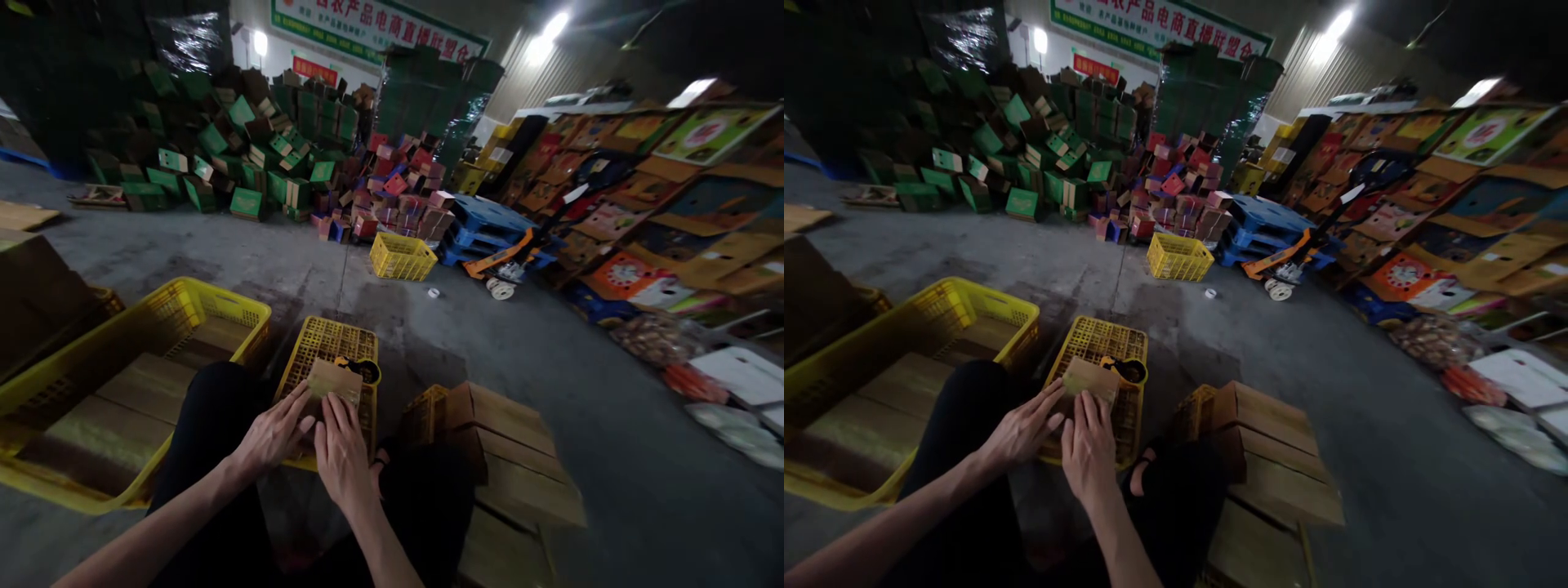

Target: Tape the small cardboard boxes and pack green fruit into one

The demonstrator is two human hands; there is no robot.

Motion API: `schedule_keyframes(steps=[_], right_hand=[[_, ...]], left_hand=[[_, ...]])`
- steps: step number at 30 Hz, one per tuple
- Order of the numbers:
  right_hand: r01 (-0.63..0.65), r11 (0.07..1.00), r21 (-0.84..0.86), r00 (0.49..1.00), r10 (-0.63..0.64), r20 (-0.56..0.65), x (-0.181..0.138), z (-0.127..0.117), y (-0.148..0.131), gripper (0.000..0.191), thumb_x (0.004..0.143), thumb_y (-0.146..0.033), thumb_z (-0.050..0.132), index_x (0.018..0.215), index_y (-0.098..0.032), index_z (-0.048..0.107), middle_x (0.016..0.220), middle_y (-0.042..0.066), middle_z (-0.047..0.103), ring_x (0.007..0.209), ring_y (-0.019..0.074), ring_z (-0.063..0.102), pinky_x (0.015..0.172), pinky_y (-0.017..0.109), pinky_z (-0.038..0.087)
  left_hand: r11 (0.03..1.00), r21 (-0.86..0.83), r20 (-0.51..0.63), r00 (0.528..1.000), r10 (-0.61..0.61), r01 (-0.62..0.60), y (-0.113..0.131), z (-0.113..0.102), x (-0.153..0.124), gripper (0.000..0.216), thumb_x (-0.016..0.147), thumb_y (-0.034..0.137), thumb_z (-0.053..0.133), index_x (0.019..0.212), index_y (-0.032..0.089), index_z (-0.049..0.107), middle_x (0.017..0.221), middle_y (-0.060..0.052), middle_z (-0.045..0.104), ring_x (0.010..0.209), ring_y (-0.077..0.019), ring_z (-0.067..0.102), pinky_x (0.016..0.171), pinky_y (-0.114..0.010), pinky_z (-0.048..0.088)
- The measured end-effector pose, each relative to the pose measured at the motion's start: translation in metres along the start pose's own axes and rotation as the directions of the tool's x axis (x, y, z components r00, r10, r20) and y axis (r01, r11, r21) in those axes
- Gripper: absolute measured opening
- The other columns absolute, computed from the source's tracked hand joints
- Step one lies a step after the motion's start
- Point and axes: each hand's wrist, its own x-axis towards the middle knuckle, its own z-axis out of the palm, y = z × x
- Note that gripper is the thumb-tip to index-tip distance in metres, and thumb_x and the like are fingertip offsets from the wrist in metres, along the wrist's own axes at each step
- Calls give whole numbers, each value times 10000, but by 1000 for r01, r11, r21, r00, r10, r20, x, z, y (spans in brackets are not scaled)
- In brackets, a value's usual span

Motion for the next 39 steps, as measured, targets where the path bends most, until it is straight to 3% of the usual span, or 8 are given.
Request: schedule_keyframes(steps=[3, 9, 15, 22, 25, 30, 34, 39], right_hand=[[49, 999, 12, 999, -49, 16, 23, 1, -1, 454, 1040, -264, 369, 1440, -187, 569, 1434, 76, 597, 1338, 252, 504, 1171, 404, 392], [94, 995, -42, 996, -93, 16, 62, 19, 0, 408, 1033, -260, 409, 1386, -198, 604, 1325, 100, 636, 1244, 249, 530, 1127, 434, 395], [103, 994, -26, 994, -102, 31, 55, 19, 3, 429, 1045, -266, 399, 1442, -207, 549, 1402, 85, 581, 1270, 245, 499, 1138, 419, 376], [55, 998, -22, 998, -54, 46, 58, 17, -9, 386, 1043, -283, 417, 1362, -246, 631, 1393, 85, 600, 1244, 278, 526, 1104, 501, 426], [57, 998, 1, 998, -57, 19, 44, 16, -12, 412, 1053, -251, 367, 1373, -223, 626, 1453, 66, 579, 1356, 254, 476, 1162, 475, 401], [11, 999, 30, 1000, -10, -13, -7, 9, -6, 459, 1048, -266, 368, 1468, -201, 542, 1549, 33, 500, 1449, 236, 420, 1203, 446, 389], [-38, 999, 10, 999, 38, -21, -35, 3, 6, 473, 1056, -262, 358, 1506, -207, 493, 1555, 48, 490, 1429, 234, 464, 1185, 457, 418], [-84, 996, -25, 993, 81, -87, -41, 11, 12, 475, 1057, -277, 365, 1491, -148, 509, 1548, 92, 494, 1435, 258, 457, 1167, 453, 445]], left_hand=[[998, -57, 7, 1000, 16, -16, -3, -2, -2, 522, 1063, 361, 417, 1550, 185, 350, 1586, -166, 427, 1369, -256, 542, 1084, -360, 526], [993, -114, 34, 999, 31, -27, -4, 1, -9, 603, 1051, 328, 451, 1597, 203, 227, 1647, -170, 308, 1455, -277, 417, 1121, -414, 503], [998, -56, 56, 998, 17, -14, 2, 2, -11, 621, 1040, 372, 480, 1578, 168, 247, 1659, -207, 254, 1434, -294, 452, 1098, -397, 520], [998, 12, -12, 998, 54, -54, 3, 0, -12, 562, 1038, 358, 458, 1533, 138, 306, 1619, -222, 339, 1424, -302, 462, 1080, -395, 532], [996, 32, -14, 997, 79, -78, 2, 0, -15, 566, 1038, 315, 425, 1553, 133, 277, 1623, -215, 334, 1439, -285, 445, 1093, -382, 520], [993, 98, -7, 998, 67, -66, 3, 0, -15, 576, 1027, 270, 434, 1566, 145, 275, 1622, -198, 349, 1476, -282, 390, 1138, -414, 481], [989, 112, -11, 995, 101, -99, 3, -5, -7, 550, 1020, 346, 498, 1516, 155, 359, 1604, -183, 392, 1487, -305, 368, 1136, -443, 493], [984, 129, 18, 993, 118, -120, 15, -10, 13, 390, 1027, 349, 494, 1365, 158, 529, 1555, -166, 473, 1474, -309, 397, 1160, -479, 467]])
